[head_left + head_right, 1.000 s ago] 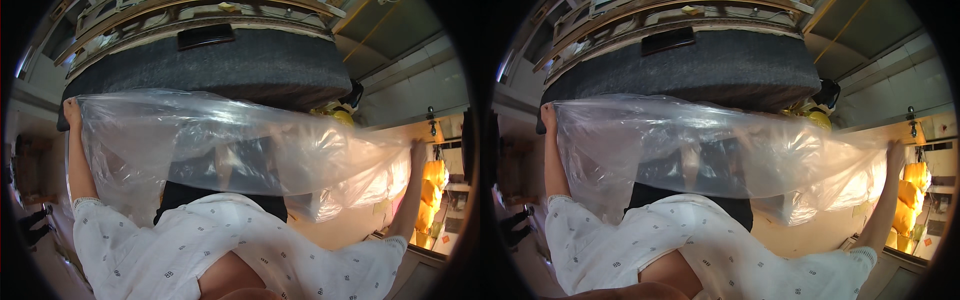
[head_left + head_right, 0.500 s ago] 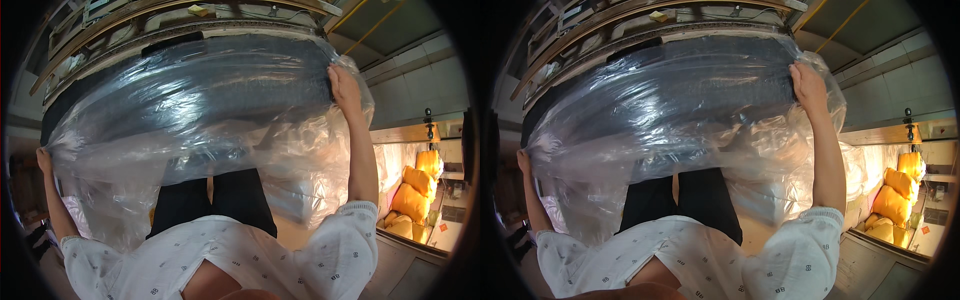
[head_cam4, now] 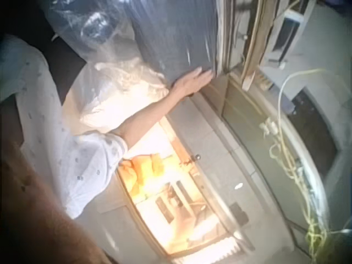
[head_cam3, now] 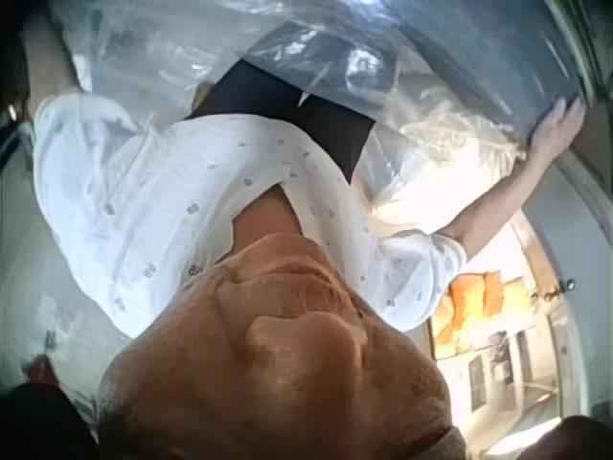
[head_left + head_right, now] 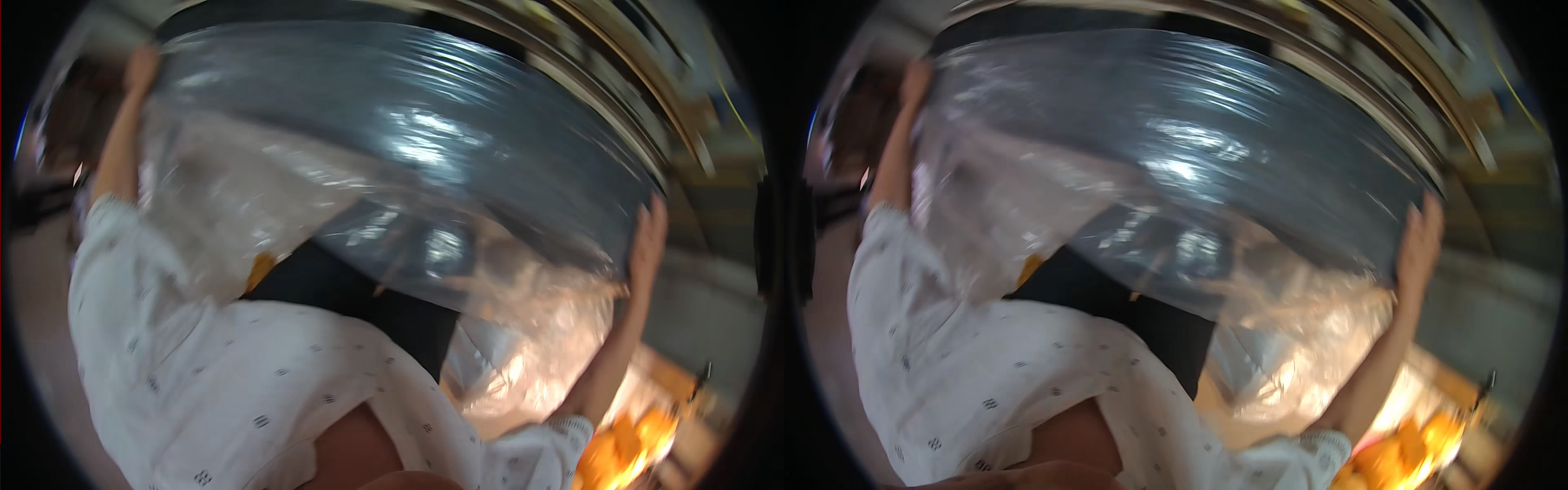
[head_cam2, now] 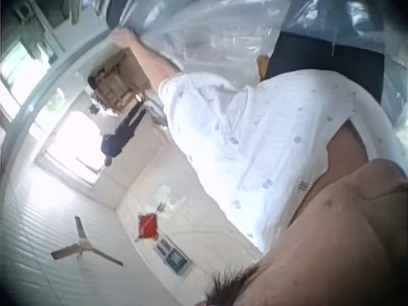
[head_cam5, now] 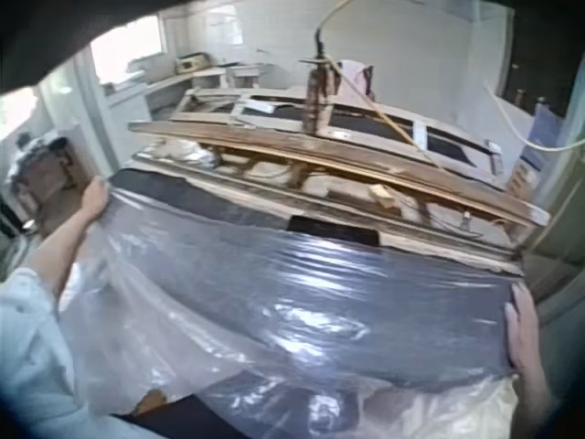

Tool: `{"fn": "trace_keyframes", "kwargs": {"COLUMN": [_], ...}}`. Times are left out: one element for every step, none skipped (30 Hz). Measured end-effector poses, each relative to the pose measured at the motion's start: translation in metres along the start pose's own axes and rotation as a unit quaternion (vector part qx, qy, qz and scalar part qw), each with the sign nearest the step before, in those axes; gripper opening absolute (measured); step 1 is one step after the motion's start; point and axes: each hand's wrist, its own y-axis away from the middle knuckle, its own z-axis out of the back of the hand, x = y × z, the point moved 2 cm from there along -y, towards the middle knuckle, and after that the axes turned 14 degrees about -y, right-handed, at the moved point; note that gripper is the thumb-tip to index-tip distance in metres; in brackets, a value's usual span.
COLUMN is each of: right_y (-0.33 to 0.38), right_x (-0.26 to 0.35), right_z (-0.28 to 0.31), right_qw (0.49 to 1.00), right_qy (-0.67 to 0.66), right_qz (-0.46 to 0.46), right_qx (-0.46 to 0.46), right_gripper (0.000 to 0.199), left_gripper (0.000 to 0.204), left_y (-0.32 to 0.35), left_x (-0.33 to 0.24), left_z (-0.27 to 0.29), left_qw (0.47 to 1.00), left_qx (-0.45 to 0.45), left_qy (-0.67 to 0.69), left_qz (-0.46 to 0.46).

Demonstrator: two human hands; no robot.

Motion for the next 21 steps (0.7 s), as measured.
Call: {"fn": "trace_keyframes", "kwargs": {"right_y": [-0.013,-0.023,-0.027,-0.014,-0.016,-0.020,-0.018,-0.045,-0.041,-0.052,-0.054,-0.054,-0.061,-0.064,-0.062,-0.052,-0.036,-0.015,0.012,0.043,0.067], "right_x": [-0.011,-0.013,-0.016,-0.027,-0.048,-0.070,-0.089,-0.086,-0.083,-0.065,-0.047,-0.021,0.021,0.066,0.115,0.165,0.208,0.253,0.295,0.328,0.369], "right_z": [-0.007,-0.016,-0.013,0.007,0.013,0.015,0.017,-0.009,-0.007,-0.010,-0.006,-0.008,-0.011,-0.014,-0.021,-0.032,-0.055,-0.079,-0.105,-0.142,-0.163], "right_qw": [0.999,0.996,0.996,0.992,0.984,0.971,0.943,0.909,0.912,0.954,0.950,0.949,0.974,0.966,0.969,0.956,0.967,0.965,0.937,0.905,0.877], "right_qy": [-0.041,-0.083,-0.092,-0.097,-0.112,-0.127,-0.177,-0.253,-0.240,-0.035,0.181,0.190,0.213,0.229,0.134,0.035,-0.068,-0.169,-0.269,-0.383,-0.380], "right_qz": [-0.001,0.018,0.016,-0.078,-0.141,-0.203,-0.281,-0.328,-0.330,-0.294,-0.250,-0.245,-0.078,0.093,0.186,0.270,0.237,0.198,0.219,0.113,0.133], "right_qx": [0.022,0.007,0.009,0.003,0.013,0.024,0.018,0.040,0.047,0.052,0.045,0.055,-0.014,-0.081,-0.095,-0.106,-0.061,-0.022,0.051,0.148,0.260], "right_gripper": [0.046,0.044,0.046,0.053,0.056,0.060,0.062,0.065,0.065,0.061,0.057,0.057,0.048,0.040,0.033,0.027,0.025,0.023,0.021,0.019,0.015], "left_gripper": [0.029,0.026,0.023,0.028,0.028,0.025,0.022,0.022,0.023,0.024,0.024,0.024,0.024,0.024,0.024,0.024,0.024,0.024,0.024,0.024,0.024], "left_y": [0.014,0.031,0.040,0.016,0.018,0.019,0.019,0.034,0.019,0.020,0.021,0.021,0.020,0.019,0.015,0.011,0.009,0.008,0.009,0.013,0.014], "left_x": [0.022,0.042,0.029,-0.015,-0.011,-0.004,-0.008,0.034,0.010,0.022,0.021,0.020,0.018,0.017,0.017,0.018,0.019,0.019,0.018,0.019,0.018], "left_z": [-0.015,-0.025,-0.013,0.045,0.068,0.074,0.087,0.040,0.059,0.052,0.051,0.050,0.051,0.056,0.064,0.073,0.080,0.085,0.087,0.082,0.080], "left_qw": [0.989,0.993,0.854,0.811,0.777,0.731,0.680,0.734,0.665,0.665,0.668,0.655,0.638,0.618,0.597,0.575,0.556,0.535,0.513,0.503,0.484], "left_qx": [-0.034,-0.043,-0.178,-0.081,-0.128,-0.137,-0.197,-0.304,-0.248,-0.234,-0.220,-0.213,-0.206,-0.199,-0.189,-0.180,-0.173,-0.171,-0.170,-0.163,-0.159], "left_qy": [0.078,0.026,0.359,0.477,0.533,0.570,0.624,0.502,0.604,0.603,0.600,0.622,0.648,0.675,0.702,0.731,0.753,0.775,0.796,0.809,0.826], "left_qz": [0.124,0.109,0.332,0.330,0.308,0.350,0.331,0.342,0.361,0.374,0.382,0.373,0.362,0.351,0.338,0.321,0.305,0.289,0.272,0.258,0.242]}}
